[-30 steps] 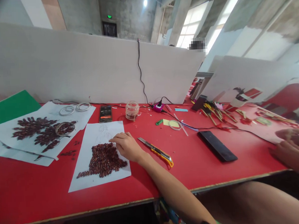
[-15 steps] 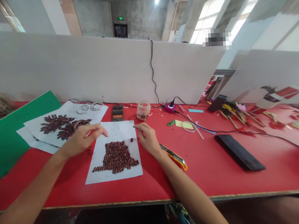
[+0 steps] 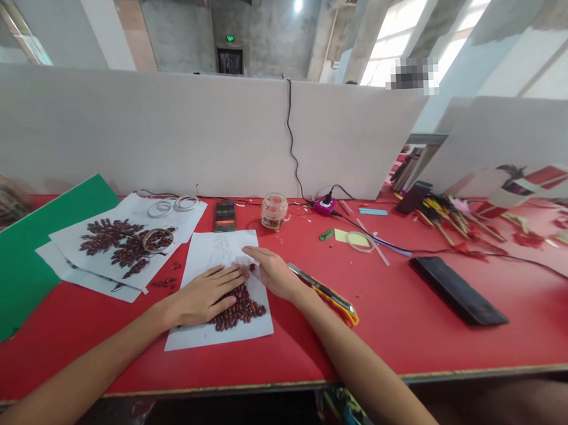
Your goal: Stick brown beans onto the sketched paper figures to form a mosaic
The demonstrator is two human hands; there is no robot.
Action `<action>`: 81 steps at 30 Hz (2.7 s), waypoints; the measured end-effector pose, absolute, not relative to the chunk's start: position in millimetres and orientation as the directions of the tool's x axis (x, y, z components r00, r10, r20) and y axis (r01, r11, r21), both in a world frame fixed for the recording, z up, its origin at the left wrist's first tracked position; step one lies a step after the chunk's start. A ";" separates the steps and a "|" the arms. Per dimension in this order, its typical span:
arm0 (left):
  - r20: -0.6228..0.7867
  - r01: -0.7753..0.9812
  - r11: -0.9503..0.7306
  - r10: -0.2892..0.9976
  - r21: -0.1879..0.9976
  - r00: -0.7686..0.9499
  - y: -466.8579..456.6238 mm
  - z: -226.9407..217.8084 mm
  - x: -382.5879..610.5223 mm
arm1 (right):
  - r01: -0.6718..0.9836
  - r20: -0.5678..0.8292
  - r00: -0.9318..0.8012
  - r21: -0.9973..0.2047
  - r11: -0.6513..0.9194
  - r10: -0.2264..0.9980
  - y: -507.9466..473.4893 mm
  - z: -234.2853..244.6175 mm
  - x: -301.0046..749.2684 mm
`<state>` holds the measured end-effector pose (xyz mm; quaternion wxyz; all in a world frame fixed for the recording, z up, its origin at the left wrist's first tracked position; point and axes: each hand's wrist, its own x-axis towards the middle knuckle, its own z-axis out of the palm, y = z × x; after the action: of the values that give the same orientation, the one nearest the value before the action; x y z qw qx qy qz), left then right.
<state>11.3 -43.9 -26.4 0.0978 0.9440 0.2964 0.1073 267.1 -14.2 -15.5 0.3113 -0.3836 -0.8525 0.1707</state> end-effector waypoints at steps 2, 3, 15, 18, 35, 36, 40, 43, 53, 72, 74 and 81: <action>0.245 0.549 -0.784 0.615 0.290 0.749 -37.4 -23.1 6.7 | 0.551 0.401 -0.484 -0.551 0.627 0.778 -17.8 -13.8 267.0; 0.308 0.564 -0.766 0.641 0.307 0.703 -33.7 -19.7 2.1 | 0.553 0.400 -0.474 -0.558 0.619 0.784 -20.4 -13.0 267.1; 0.061 0.789 -0.433 0.889 0.435 0.454 -63.9 13.4 -110.0 | 0.543 0.488 -0.377 -0.571 0.615 0.787 -29.7 -7.6 266.0; 0.059 0.782 -0.401 0.903 0.477 0.426 -67.9 4.7 -112.2 | 0.541 0.486 -0.395 -0.562 0.625 0.779 -28.2 -8.6 264.0; 0.015 0.824 -0.407 0.899 0.395 0.437 -55.5 23.5 -91.3 | 0.626 0.498 -0.368 -0.493 0.605 0.786 -29.6 -0.7 276.2; 0.033 0.820 -0.408 0.901 0.401 0.432 -54.4 22.6 -93.8 | 0.655 0.483 -0.367 -0.472 0.590 0.795 -30.7 1.3 281.4; 0.187 0.840 -0.396 0.918 0.371 0.350 -43.3 17.9 -117.7 | 0.806 0.371 -0.384 -0.311 0.503 0.845 -42.8 2.3 309.0; 0.263 0.908 -0.301 0.938 0.291 0.227 -22.0 16.5 -142.3 | 0.880 0.229 -0.403 -0.170 0.444 0.886 -55.6 -8.1 331.5; 0.302 0.853 -0.359 0.919 0.379 0.252 14.3 23.7 -108.2 | 0.905 0.327 -0.314 -0.181 0.385 0.891 -57.3 0.8 333.5; 0.277 0.310 -0.398 0.888 0.863 0.367 -30.8 6.8 -8.5 | 0.406 0.598 -0.297 -0.626 0.665 0.745 -33.1 5.3 197.0; 0.307 0.348 -0.429 0.884 0.834 0.354 -32.6 5.6 -6.8 | 0.389 0.616 -0.289 -0.624 0.678 0.733 -35.7 4.3 194.3; 0.352 0.407 -0.463 0.880 0.787 0.320 -32.2 2.1 -5.1 | 0.361 0.561 -0.269 -0.695 0.622 0.783 -37.3 6.2 194.9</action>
<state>-5.1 -32.2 2.1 0.2961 0.7565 0.4253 0.3989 194.9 -37.3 6.2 0.4754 -0.3738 -0.7648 0.2220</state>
